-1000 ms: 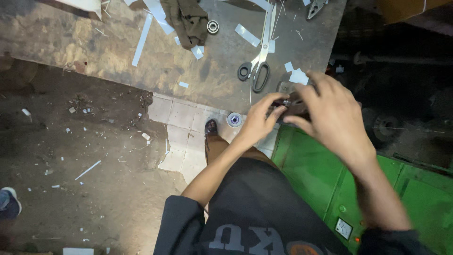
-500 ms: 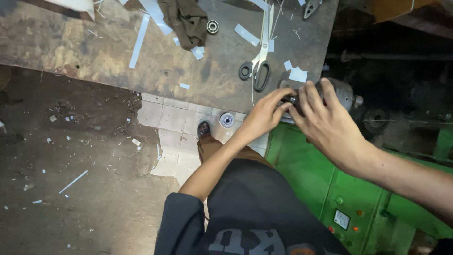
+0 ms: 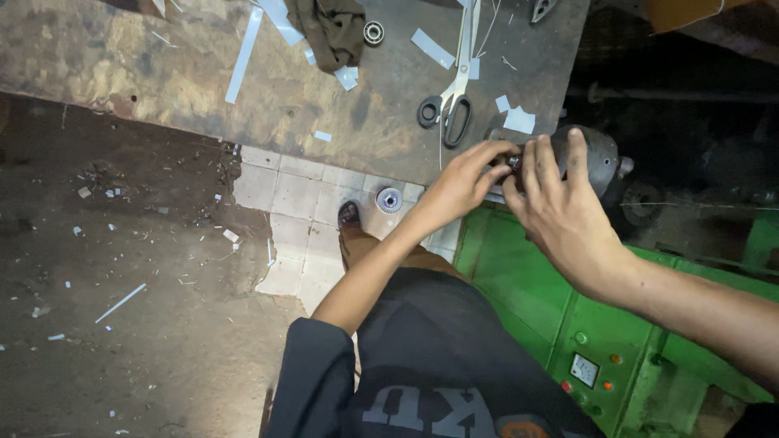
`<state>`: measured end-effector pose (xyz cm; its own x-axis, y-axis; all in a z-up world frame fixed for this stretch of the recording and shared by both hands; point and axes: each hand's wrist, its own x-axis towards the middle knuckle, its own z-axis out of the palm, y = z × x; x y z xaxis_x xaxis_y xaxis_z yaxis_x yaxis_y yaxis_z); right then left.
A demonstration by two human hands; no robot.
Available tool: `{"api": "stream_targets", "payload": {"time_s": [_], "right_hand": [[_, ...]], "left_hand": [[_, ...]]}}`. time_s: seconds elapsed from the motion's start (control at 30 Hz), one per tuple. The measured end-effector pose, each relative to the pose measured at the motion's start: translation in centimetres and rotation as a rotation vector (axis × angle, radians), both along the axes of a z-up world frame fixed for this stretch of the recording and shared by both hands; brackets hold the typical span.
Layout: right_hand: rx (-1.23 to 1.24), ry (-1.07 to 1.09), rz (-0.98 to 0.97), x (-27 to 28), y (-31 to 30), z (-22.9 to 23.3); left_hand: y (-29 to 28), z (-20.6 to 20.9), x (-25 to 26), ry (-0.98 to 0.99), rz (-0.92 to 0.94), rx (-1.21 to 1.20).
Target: The person winds copper wire onto a cylindrical core using a rotating machine, then removes the coil and secures it with string. They cut the string with scissors and place the finished coil on the workbench.
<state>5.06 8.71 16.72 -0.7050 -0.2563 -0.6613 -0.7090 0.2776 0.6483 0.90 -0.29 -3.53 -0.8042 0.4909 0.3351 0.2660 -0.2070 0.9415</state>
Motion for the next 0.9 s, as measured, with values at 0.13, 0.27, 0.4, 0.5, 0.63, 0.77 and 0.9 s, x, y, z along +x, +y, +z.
{"api": "stream_targets", "payload": {"time_s": [0.13,0.27,0.4,0.5,0.63,0.77,0.9], "right_hand": [[-0.028,-0.006,-0.009,0.1,0.4,-0.2],[-0.063,0.004,0.005,0.3,0.8,-0.2],[-0.148,0.029,-0.017,0.3,1.3,-0.3],[-0.15,0.019,-0.023,0.3,1.3,-0.4],[-0.17,0.047,0.011,0.2,1.4,-0.2],[-0.203,0.065,0.032,0.4,1.7,-0.2],[-0.223,0.05,0.025,0.3,2.0,-0.2]], "left_hand": [[-2.9,0.1,-0.7,-0.055,0.019,0.016],[-4.5,-1.1,-2.0,-0.361,0.185,0.149],[-3.8,-2.0,-2.0,-0.343,0.661,-0.086],[-2.5,-1.6,-1.0,-0.508,-0.07,-0.14],[1.0,-1.2,1.3,-0.271,0.069,0.092],[2.2,-2.6,1.8,-0.329,0.04,0.055],[2.3,-3.1,2.0,-0.548,0.041,-0.025]]}}
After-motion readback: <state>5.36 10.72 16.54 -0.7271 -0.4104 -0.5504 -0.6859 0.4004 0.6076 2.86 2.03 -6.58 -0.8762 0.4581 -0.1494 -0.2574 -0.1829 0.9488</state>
